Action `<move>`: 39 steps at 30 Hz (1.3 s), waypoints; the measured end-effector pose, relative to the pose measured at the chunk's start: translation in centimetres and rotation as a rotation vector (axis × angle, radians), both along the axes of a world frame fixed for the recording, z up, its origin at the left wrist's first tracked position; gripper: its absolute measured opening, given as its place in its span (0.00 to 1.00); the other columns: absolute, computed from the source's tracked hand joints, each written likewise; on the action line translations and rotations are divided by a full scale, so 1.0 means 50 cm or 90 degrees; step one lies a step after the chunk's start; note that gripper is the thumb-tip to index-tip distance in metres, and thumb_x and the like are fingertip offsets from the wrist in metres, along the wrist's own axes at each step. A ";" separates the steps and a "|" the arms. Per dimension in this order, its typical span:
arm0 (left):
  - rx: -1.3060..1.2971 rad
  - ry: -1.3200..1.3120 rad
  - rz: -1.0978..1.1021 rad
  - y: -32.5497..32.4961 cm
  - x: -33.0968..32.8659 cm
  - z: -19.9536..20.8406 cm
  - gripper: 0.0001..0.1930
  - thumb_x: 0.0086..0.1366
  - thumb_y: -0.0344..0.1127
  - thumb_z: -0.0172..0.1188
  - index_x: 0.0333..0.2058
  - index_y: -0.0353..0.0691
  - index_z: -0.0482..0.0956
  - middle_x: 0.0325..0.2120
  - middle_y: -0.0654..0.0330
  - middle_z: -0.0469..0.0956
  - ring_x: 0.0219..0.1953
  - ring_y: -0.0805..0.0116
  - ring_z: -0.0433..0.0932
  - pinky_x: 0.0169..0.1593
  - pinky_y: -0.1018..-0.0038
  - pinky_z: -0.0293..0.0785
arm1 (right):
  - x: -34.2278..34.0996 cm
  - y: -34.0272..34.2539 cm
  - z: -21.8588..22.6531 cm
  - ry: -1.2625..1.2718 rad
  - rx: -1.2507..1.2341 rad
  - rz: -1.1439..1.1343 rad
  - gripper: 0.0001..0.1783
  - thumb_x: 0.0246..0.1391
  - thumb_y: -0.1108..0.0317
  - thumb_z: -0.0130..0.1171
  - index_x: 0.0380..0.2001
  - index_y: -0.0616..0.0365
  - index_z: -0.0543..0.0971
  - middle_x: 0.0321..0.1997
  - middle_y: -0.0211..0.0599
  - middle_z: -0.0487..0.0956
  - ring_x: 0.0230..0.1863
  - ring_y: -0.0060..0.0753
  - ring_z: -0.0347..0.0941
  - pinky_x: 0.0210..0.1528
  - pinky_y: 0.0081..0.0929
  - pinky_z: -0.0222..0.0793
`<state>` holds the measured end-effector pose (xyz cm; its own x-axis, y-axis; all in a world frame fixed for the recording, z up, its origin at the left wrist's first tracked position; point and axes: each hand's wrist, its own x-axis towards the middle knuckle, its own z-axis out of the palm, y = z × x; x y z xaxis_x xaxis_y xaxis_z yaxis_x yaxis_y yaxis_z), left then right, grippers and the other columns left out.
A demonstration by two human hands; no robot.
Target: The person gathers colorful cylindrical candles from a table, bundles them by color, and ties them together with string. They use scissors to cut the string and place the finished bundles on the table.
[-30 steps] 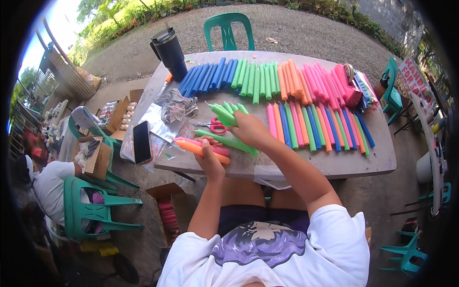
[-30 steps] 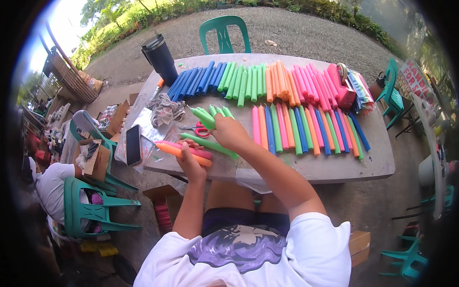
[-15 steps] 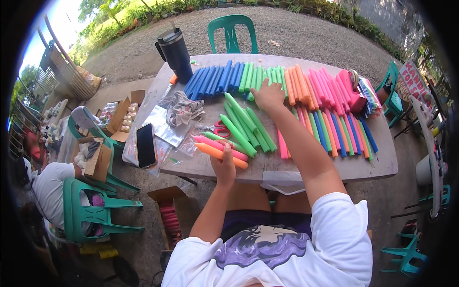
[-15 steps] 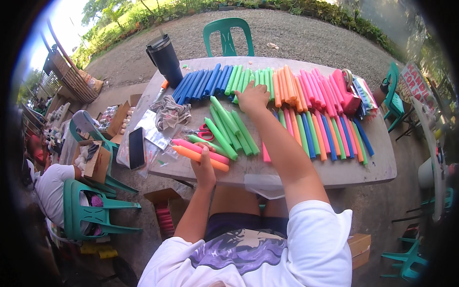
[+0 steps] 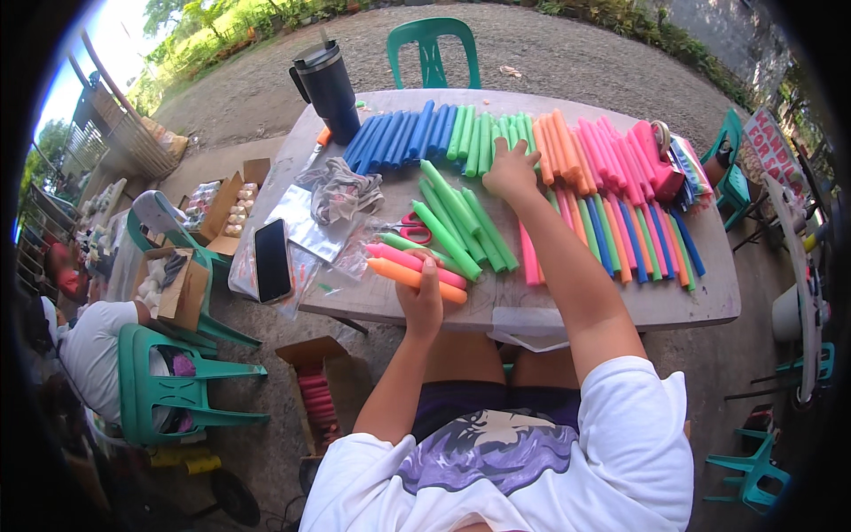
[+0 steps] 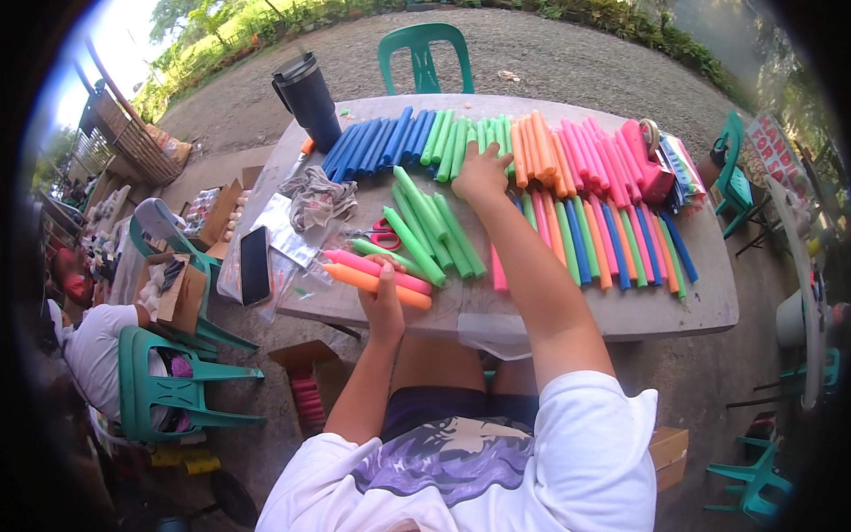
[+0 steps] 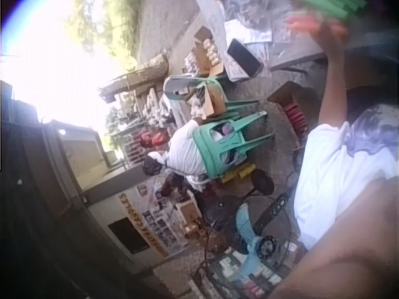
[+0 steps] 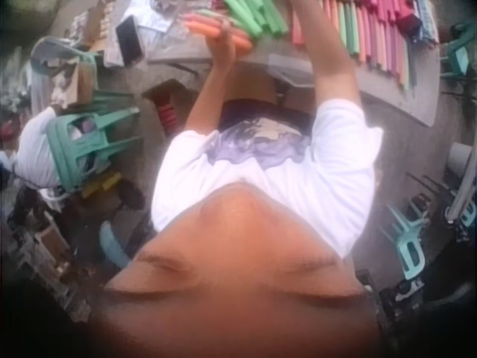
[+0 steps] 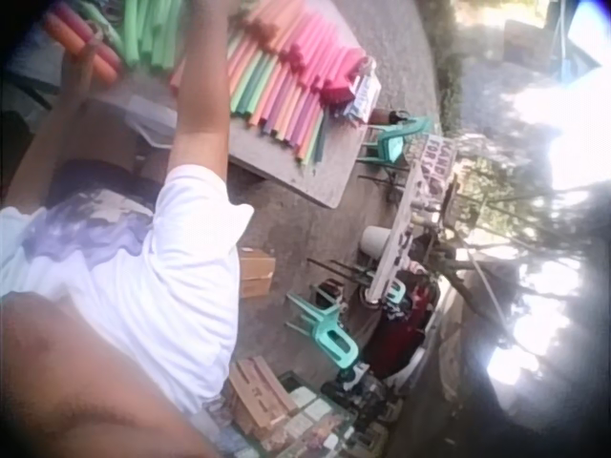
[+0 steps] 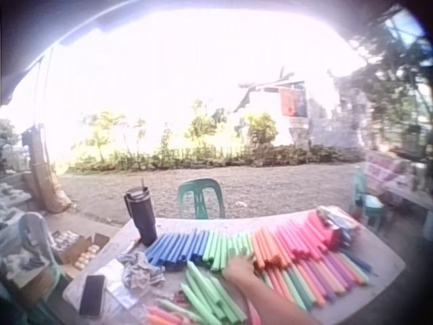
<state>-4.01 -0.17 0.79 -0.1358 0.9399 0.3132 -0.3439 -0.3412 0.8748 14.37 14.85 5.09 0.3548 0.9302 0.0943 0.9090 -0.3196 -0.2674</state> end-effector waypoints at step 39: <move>0.018 0.016 -0.194 -0.051 0.090 0.069 0.39 0.43 0.32 0.76 0.51 0.37 0.61 0.44 0.60 0.69 0.46 0.71 0.72 0.50 0.74 0.72 | -0.037 -0.426 -0.039 0.436 0.306 0.512 0.44 0.42 0.77 0.63 0.59 0.60 0.49 0.58 0.56 0.60 0.56 0.60 0.64 0.55 0.43 0.63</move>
<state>0.51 -2.72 4.24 0.1589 0.9273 0.3390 -0.4130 -0.2495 0.8759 12.52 -6.43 3.15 -0.2088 0.8307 0.5161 0.4216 0.5527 -0.7189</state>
